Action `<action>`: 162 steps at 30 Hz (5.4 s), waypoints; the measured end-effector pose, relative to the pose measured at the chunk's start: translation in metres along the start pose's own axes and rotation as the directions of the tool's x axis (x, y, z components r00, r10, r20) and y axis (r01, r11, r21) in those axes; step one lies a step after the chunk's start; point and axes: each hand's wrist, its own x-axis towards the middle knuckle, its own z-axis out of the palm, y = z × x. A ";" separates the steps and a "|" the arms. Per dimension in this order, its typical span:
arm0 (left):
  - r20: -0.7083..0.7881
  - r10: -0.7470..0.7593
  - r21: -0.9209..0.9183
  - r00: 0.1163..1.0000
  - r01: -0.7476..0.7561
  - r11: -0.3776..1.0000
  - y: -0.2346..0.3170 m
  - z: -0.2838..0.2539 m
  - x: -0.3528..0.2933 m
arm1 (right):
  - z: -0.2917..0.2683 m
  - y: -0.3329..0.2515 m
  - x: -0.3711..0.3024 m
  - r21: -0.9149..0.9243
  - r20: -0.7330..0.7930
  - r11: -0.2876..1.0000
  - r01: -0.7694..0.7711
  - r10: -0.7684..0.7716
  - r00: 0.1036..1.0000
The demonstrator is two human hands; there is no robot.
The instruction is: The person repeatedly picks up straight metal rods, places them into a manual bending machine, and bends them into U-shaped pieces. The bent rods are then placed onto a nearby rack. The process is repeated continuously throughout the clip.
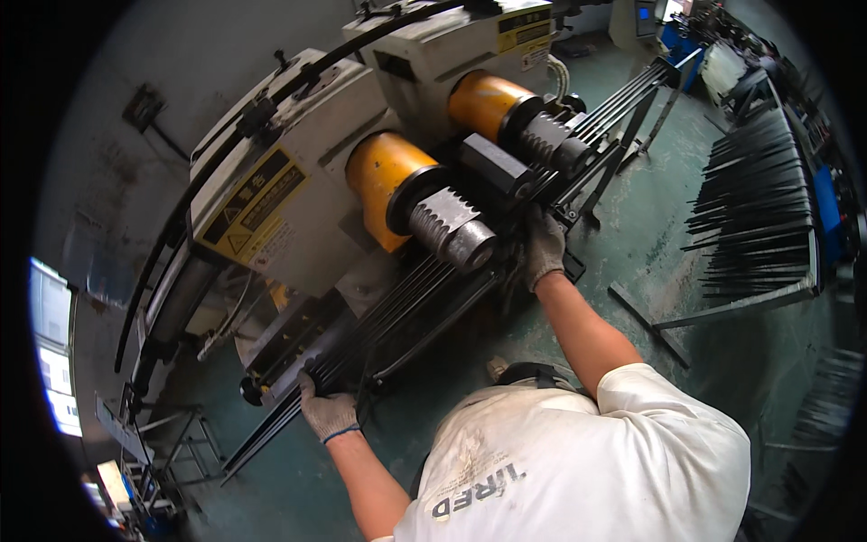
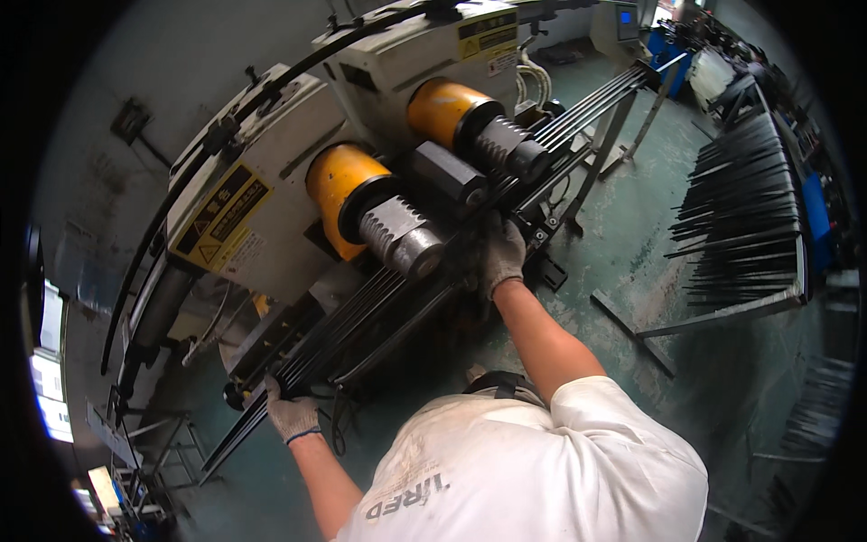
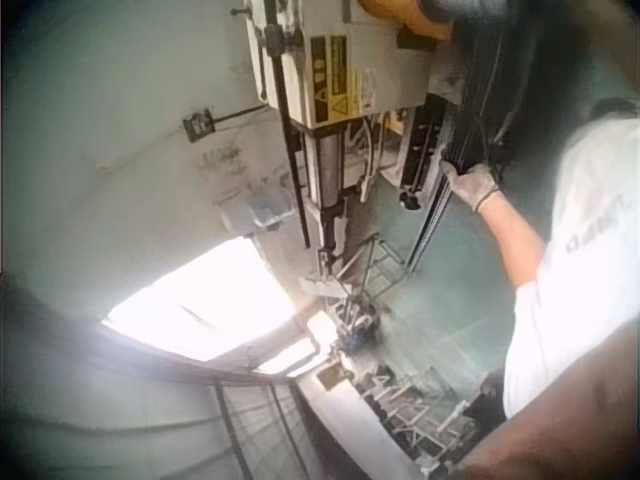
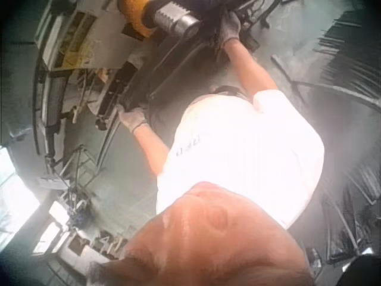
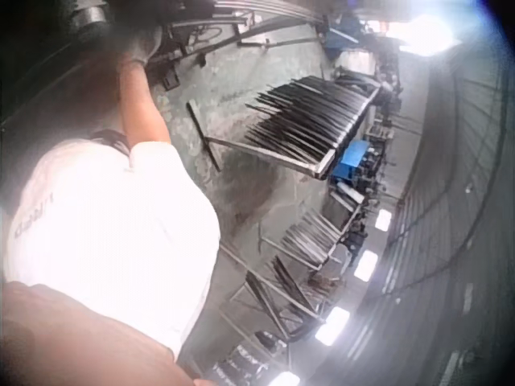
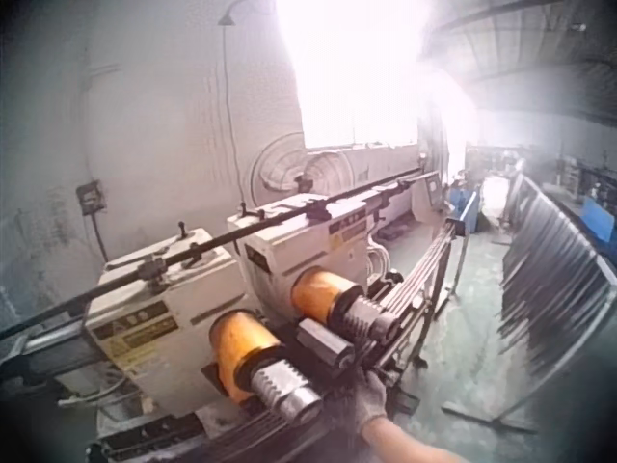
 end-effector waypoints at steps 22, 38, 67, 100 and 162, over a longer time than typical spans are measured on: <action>0.088 -0.008 -0.101 0.996 0.017 0.995 -0.021 0.039 -0.018 | -0.138 0.099 -0.041 -0.474 0.142 0.836 -0.277 0.384 0.913; -0.182 0.377 -0.157 0.908 -0.405 0.901 0.279 -0.188 0.015 | -0.170 0.156 -0.179 -0.728 -0.048 0.552 -0.406 0.550 0.834; -0.261 0.435 0.313 0.861 -0.351 0.882 0.337 -0.261 0.015 | -0.135 0.172 -0.102 -0.861 0.263 -0.131 0.491 0.711 0.652; 0.444 -0.198 0.433 0.874 -0.015 0.901 0.008 -0.117 0.015 | -0.142 0.028 -0.083 -0.840 -0.032 0.521 -0.152 0.232 0.972; 0.984 0.137 0.101 0.114 -0.990 0.097 0.020 0.447 -0.108 | 0.027 -0.087 0.061 -0.065 0.194 0.984 -0.164 0.174 0.965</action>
